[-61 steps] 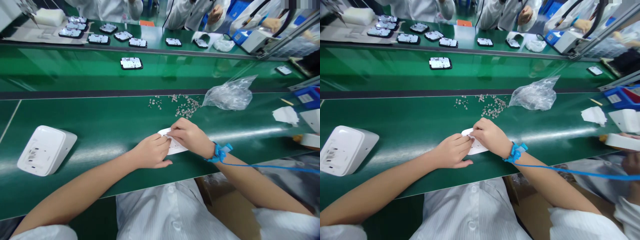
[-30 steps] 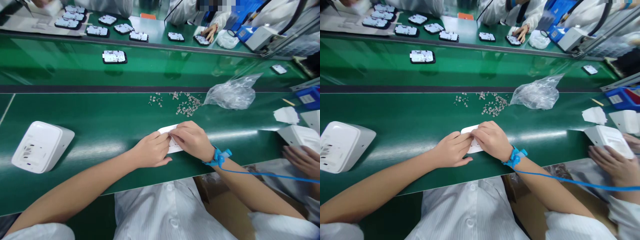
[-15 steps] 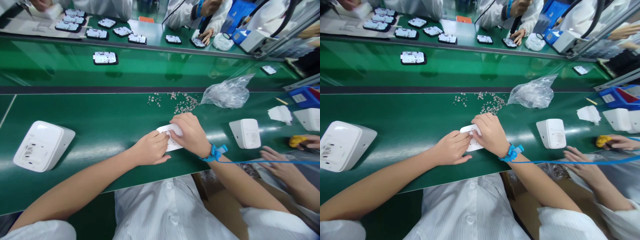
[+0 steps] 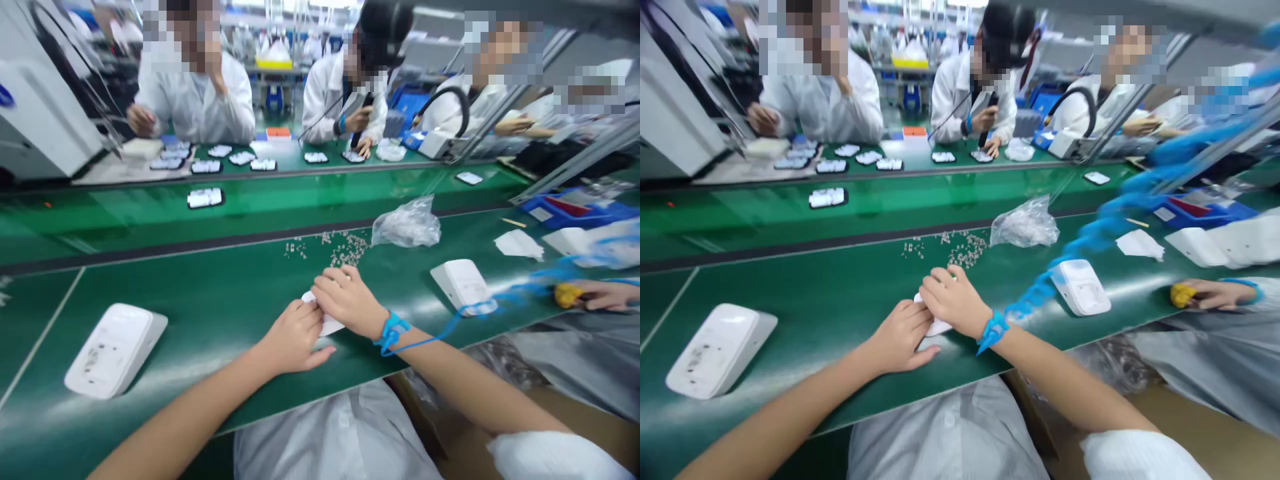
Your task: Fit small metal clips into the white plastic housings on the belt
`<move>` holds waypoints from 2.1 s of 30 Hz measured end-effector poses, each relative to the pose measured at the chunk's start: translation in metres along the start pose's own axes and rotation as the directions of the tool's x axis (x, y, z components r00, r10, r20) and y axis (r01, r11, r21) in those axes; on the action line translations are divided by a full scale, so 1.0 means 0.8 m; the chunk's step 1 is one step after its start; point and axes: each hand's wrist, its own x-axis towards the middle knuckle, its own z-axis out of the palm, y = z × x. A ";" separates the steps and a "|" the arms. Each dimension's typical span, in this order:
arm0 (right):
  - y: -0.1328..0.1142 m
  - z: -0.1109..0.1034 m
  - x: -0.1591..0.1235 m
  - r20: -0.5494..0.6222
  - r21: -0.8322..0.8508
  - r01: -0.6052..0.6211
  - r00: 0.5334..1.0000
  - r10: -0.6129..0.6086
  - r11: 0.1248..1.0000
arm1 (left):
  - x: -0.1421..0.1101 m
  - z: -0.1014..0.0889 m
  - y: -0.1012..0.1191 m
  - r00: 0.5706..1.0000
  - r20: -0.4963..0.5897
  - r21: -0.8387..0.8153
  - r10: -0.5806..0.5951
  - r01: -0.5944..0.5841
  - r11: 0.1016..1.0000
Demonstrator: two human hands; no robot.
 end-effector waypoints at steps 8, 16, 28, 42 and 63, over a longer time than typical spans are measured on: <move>0.007 0.001 0.004 -0.172 -0.046 -0.016 0.985 0.008 0.999 | -0.004 -0.010 0.003 0.996 -0.012 0.030 -0.093 0.094 0.995; 0.065 0.003 -0.120 -0.425 0.068 -0.674 0.647 0.633 0.735 | -0.113 -0.068 0.071 0.877 -0.171 0.272 -0.449 0.480 0.834; 0.071 0.022 -0.235 -0.374 -0.085 -0.951 0.306 0.875 0.297 | -0.237 -0.145 0.040 0.648 -0.376 0.496 -0.662 0.744 0.447; 0.017 -0.009 -0.046 -0.048 0.470 -0.566 0.750 0.660 0.677 | 0.018 -0.022 0.006 0.997 -0.049 0.029 -0.067 0.068 0.997; 0.151 0.135 -0.096 0.052 0.431 -0.624 0.738 0.673 0.651 | 0.030 -0.017 -0.017 0.992 0.110 0.041 0.060 -0.065 0.997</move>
